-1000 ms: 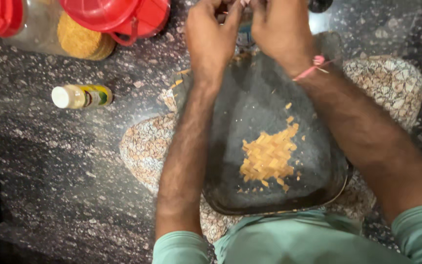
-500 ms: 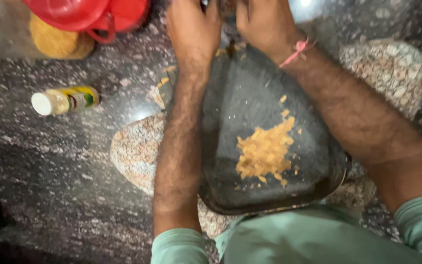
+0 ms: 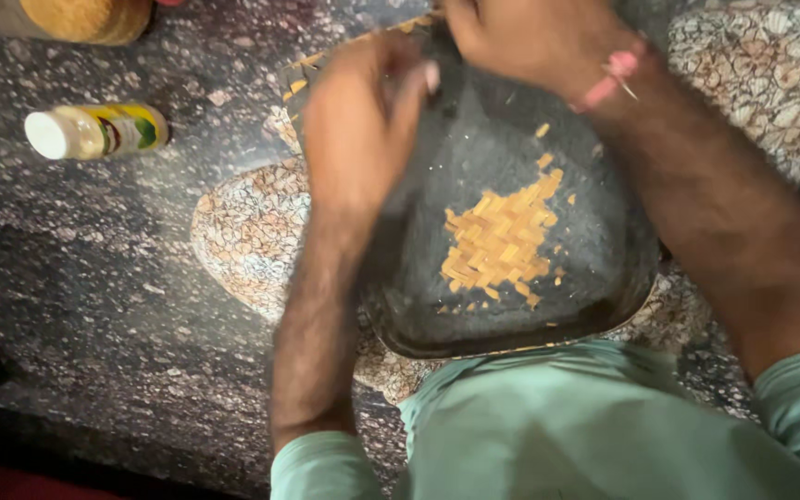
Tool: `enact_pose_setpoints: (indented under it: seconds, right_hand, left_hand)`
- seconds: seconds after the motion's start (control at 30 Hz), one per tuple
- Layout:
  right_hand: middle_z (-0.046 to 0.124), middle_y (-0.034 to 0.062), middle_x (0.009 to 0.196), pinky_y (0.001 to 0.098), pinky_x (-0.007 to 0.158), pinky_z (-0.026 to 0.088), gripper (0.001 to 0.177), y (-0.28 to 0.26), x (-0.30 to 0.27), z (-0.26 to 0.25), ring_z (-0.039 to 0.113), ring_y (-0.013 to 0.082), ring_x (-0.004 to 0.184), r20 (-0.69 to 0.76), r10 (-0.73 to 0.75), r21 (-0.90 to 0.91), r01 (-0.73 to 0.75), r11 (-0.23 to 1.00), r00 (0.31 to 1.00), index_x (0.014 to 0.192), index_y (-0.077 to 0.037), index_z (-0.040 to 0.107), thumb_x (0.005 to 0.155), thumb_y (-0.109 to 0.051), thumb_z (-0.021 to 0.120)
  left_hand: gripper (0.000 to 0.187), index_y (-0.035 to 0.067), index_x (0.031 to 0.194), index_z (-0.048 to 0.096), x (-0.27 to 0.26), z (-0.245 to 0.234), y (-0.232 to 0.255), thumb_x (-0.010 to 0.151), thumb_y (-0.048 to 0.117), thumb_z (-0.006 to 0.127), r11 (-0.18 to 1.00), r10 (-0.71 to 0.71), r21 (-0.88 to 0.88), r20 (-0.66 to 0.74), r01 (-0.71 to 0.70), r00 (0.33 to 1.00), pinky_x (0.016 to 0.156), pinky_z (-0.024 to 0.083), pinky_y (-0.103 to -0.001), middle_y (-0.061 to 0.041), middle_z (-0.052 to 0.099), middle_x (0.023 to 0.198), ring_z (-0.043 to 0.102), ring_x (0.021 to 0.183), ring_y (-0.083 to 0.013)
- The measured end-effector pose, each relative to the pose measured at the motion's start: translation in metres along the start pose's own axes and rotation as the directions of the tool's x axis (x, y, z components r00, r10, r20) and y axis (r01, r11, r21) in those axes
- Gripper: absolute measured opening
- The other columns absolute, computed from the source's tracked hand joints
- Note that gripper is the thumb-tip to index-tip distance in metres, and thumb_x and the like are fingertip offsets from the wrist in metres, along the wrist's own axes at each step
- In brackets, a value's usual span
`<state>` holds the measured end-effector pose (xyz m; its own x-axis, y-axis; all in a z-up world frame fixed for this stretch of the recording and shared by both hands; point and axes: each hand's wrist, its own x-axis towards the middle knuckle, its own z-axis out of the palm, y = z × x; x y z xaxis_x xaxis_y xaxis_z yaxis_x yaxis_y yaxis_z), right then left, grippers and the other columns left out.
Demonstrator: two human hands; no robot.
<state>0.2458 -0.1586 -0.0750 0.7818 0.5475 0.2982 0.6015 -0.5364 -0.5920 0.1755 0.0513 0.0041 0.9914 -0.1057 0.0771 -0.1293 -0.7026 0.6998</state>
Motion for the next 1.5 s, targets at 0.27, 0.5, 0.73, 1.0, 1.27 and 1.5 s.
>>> enact_pose_setpoints:
  seconds: [0.27,0.5,0.73,1.0,1.27,1.5]
  right_hand:
    - [0.072,0.0062,0.092,0.0389,0.082,0.057,0.008,-0.096,-0.09,-0.066,0.069,0.0244,0.092,0.776,-0.108,0.271,-0.174,0.947,0.621,0.09,-0.01,0.074,0.084,-0.014,0.07]
    - [0.069,0.0104,0.1,0.0419,0.085,0.053,0.027,-0.116,-0.143,-0.068,0.067,0.0326,0.1,0.84,-0.027,0.187,-0.242,0.952,0.542,0.095,-0.004,0.07,0.07,-0.015,0.074]
    - [0.068,0.0134,0.096,0.0424,0.087,0.054,0.022,-0.122,-0.141,-0.059,0.068,0.0332,0.097,0.844,0.047,0.075,-0.204,0.976,0.534,0.106,-0.005,0.065,0.085,-0.012,0.06]
    - [0.063,0.0173,0.106,0.0467,0.084,0.052,0.039,-0.122,-0.123,-0.055,0.064,0.0384,0.097,0.711,0.006,0.143,-0.153,0.978,0.703,0.119,-0.003,0.062,0.084,-0.021,0.063]
    - [0.062,0.0107,0.111,0.0396,0.09,0.054,0.03,-0.134,-0.115,-0.041,0.065,0.0293,0.106,0.826,-0.075,0.132,-0.063,0.989,0.559,0.108,-0.003,0.065,0.079,-0.004,0.06]
    - [0.07,0.0124,0.105,0.0399,0.082,0.056,0.026,-0.107,-0.058,-0.065,0.069,0.0309,0.095,0.537,-0.161,0.18,0.073,0.981,0.828,0.105,-0.005,0.072,0.08,-0.015,0.072]
  left_hand:
    - [0.026,0.008,0.105,0.072,-0.1,-0.033,0.034,0.091,0.029,0.076,0.967,-0.235,0.048,0.536,0.248,0.811,0.078,0.055,-0.042,-0.011,0.075,0.095,0.072,0.089,-0.0284]
    - [0.02,0.007,0.108,0.069,-0.15,-0.052,0.064,0.096,0.022,0.073,0.979,-0.104,-0.115,0.436,0.17,0.894,0.086,0.056,-0.04,-0.01,0.073,0.103,0.07,0.1,-0.0297]
    - [0.018,0.018,0.101,0.071,-0.16,-0.104,0.157,0.089,0.03,0.079,0.944,0.318,0.009,0.256,-0.331,0.913,0.061,0.055,-0.033,-0.002,0.069,0.095,0.066,0.086,-0.0156]
    - [0.009,0.034,0.092,0.065,-0.205,-0.086,0.156,0.09,0.041,0.07,0.827,0.44,0.42,-0.068,-0.375,0.895,0.049,0.038,-0.023,0.011,0.063,0.08,0.06,0.071,-0.0063]
    - [0.024,0.029,0.091,0.061,-0.215,-0.087,0.112,0.096,0.052,0.062,0.637,0.7,0.591,-0.174,-0.495,0.692,0.052,0.042,-0.021,0.003,0.057,0.069,0.054,0.06,-0.0104]
    - [0.029,0.011,0.079,0.055,-0.142,-0.09,0.125,0.092,0.029,0.073,0.913,0.386,0.23,-0.216,-0.337,0.897,0.048,0.041,-0.029,-0.005,0.059,0.073,0.058,0.057,-0.0165]
